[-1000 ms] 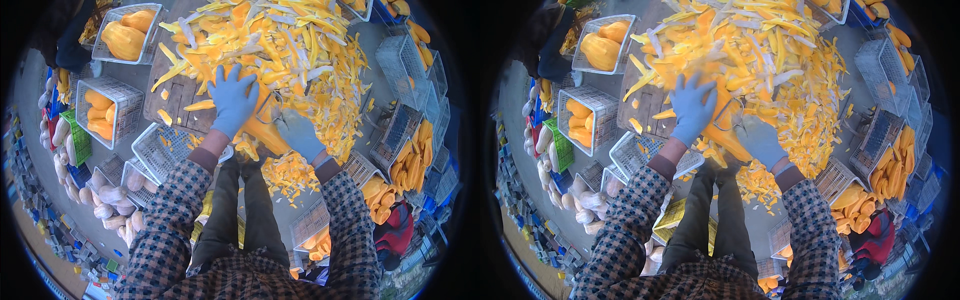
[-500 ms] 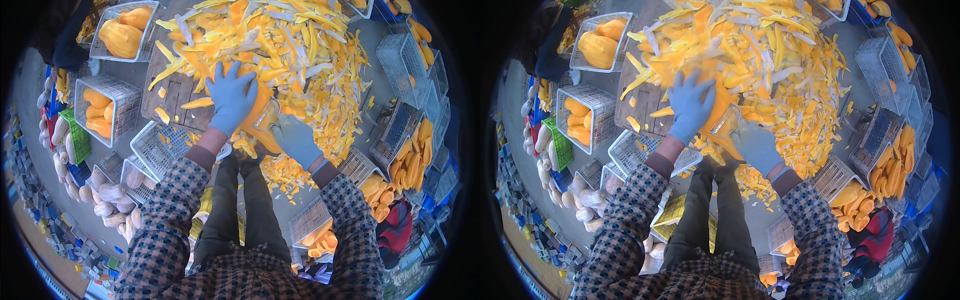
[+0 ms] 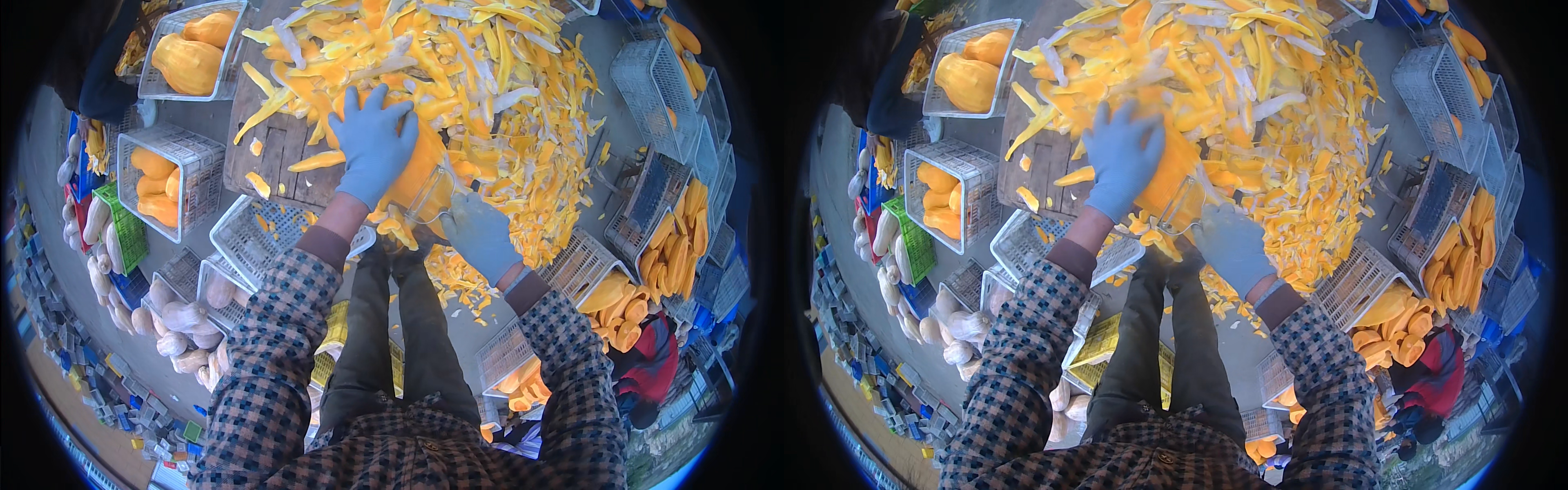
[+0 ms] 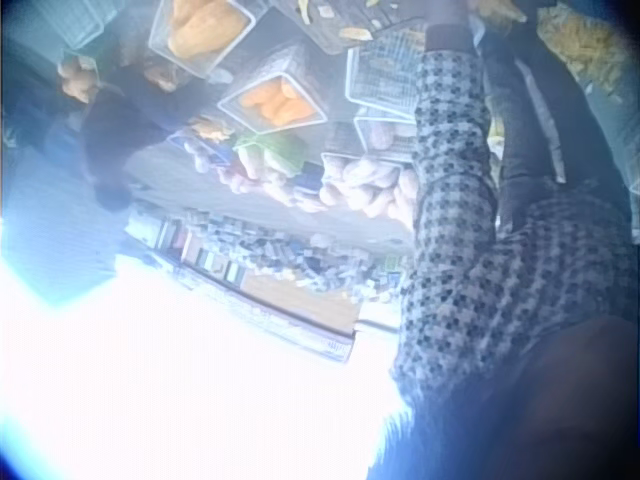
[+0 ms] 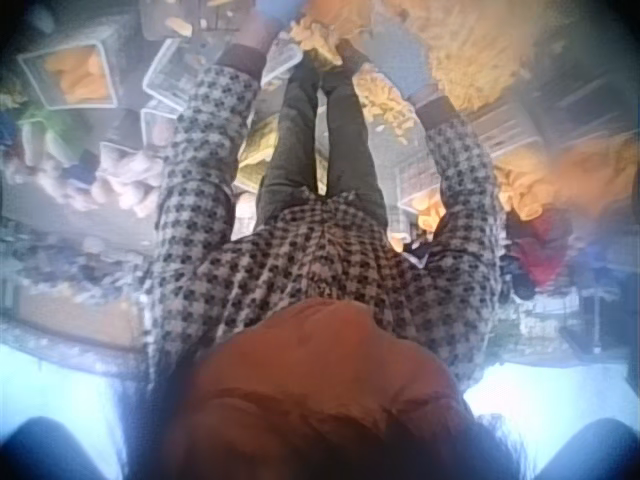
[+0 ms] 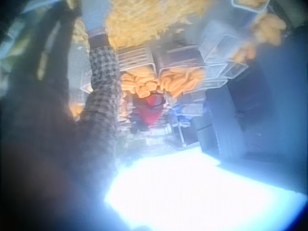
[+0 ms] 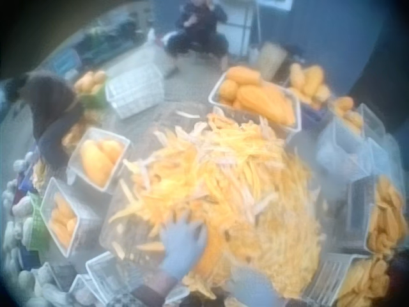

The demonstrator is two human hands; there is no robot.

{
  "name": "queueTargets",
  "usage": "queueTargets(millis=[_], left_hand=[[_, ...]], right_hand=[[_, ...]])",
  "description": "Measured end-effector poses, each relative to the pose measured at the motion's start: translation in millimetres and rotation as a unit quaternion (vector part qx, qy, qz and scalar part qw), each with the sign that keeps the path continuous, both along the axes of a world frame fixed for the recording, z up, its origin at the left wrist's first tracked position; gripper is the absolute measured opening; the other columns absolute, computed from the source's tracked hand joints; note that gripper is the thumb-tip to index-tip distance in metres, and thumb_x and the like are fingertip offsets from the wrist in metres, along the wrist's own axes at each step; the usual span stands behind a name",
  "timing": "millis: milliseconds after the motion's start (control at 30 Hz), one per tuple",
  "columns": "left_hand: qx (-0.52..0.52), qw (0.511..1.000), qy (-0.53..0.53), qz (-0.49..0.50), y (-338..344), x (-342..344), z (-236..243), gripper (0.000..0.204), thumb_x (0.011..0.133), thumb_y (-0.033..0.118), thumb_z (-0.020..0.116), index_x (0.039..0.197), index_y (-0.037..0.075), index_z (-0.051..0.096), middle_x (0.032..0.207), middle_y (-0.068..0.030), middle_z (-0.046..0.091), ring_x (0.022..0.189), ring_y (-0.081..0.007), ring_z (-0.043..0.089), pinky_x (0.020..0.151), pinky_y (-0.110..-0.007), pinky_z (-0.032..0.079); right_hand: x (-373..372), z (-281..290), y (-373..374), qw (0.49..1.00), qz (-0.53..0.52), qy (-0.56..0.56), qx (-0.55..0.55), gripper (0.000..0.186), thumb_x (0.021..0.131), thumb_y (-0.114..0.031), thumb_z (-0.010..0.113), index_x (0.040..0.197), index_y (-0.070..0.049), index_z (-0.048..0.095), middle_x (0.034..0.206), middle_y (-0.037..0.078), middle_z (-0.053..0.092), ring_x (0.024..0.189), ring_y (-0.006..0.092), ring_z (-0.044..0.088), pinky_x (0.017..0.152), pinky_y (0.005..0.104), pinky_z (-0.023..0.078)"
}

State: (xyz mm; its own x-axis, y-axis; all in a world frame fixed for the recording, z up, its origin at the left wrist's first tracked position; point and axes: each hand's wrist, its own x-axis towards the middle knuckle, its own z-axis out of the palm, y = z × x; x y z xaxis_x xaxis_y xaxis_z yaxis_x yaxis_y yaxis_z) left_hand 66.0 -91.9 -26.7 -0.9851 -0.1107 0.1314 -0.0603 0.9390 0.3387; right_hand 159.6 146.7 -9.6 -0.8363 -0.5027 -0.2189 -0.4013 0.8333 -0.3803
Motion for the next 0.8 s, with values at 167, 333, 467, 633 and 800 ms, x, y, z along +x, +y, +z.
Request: queueTargets(millis=[167, 333, 467, 633, 800], left_hand=[[0.058, 0.998, 0.031, -0.013, -13, 20, 0, 0.022, 0.088, 0.032, 0.067, 0.108, 0.027, 0.076, 0.137, -0.0073, 0.06, 0.134, -0.0451, 0.042, 0.102, -0.06, 0.034], [0.012, 0.999, -0.02, 0.025, -8, 22, 3, 0.032, 0.087, 0.039, 0.07, 0.116, 0.027, 0.075, 0.14, -0.0093, 0.058, 0.137, -0.0466, 0.039, 0.107, -0.063, 0.029], [-0.008, 0.999, -0.042, 0.029, 4, 20, 8, 0.039, 0.084, 0.045, 0.072, 0.117, 0.025, 0.074, 0.141, -0.0093, 0.058, 0.139, -0.046, 0.038, 0.109, -0.062, 0.028], [0.002, 0.999, -0.033, -0.007, -9, 22, 15, 0.039, 0.084, 0.043, 0.073, 0.118, 0.024, 0.074, 0.143, -0.0095, 0.055, 0.139, -0.046, 0.036, 0.109, -0.063, 0.029], [0.009, 0.999, -0.003, -0.034, -14, 29, 12, 0.039, 0.085, 0.032, 0.073, 0.123, 0.021, 0.072, 0.142, -0.0121, 0.056, 0.134, -0.0468, 0.041, 0.108, -0.053, 0.034]], right_hand=[[52, 26, 93, 0.962, -0.063, -0.172, 0.203, 0.027, 0.095, -0.034, 0.061, 0.093, -0.006, 0.061, 0.087, 0.015, 0.062, 0.074, 0.0337, 0.067, 0.064, 0.0461, 0.054], [65, -13, 79, 0.998, -0.033, -0.03, -0.049, 0.026, 0.094, -0.032, 0.062, 0.095, -0.006, 0.061, 0.088, 0.014, 0.062, 0.077, 0.0315, 0.067, 0.064, 0.0459, 0.053], [70, -51, 67, 0.988, -0.056, -0.088, 0.114, 0.026, 0.093, -0.034, 0.063, 0.098, -0.008, 0.061, 0.091, 0.012, 0.063, 0.08, 0.0295, 0.068, 0.066, 0.044, 0.056], [75, -16, 109, 0.961, -0.179, -0.138, 0.159, 0.027, 0.094, -0.034, 0.062, 0.097, -0.007, 0.06, 0.09, 0.011, 0.062, 0.08, 0.0304, 0.068, 0.066, 0.0459, 0.054], [9, -11, 20, 0.957, -0.173, -0.155, -0.172, 0.029, 0.094, -0.033, 0.061, 0.096, -0.004, 0.061, 0.087, 0.017, 0.066, 0.083, 0.0385, 0.067, 0.072, 0.0496, 0.051]])
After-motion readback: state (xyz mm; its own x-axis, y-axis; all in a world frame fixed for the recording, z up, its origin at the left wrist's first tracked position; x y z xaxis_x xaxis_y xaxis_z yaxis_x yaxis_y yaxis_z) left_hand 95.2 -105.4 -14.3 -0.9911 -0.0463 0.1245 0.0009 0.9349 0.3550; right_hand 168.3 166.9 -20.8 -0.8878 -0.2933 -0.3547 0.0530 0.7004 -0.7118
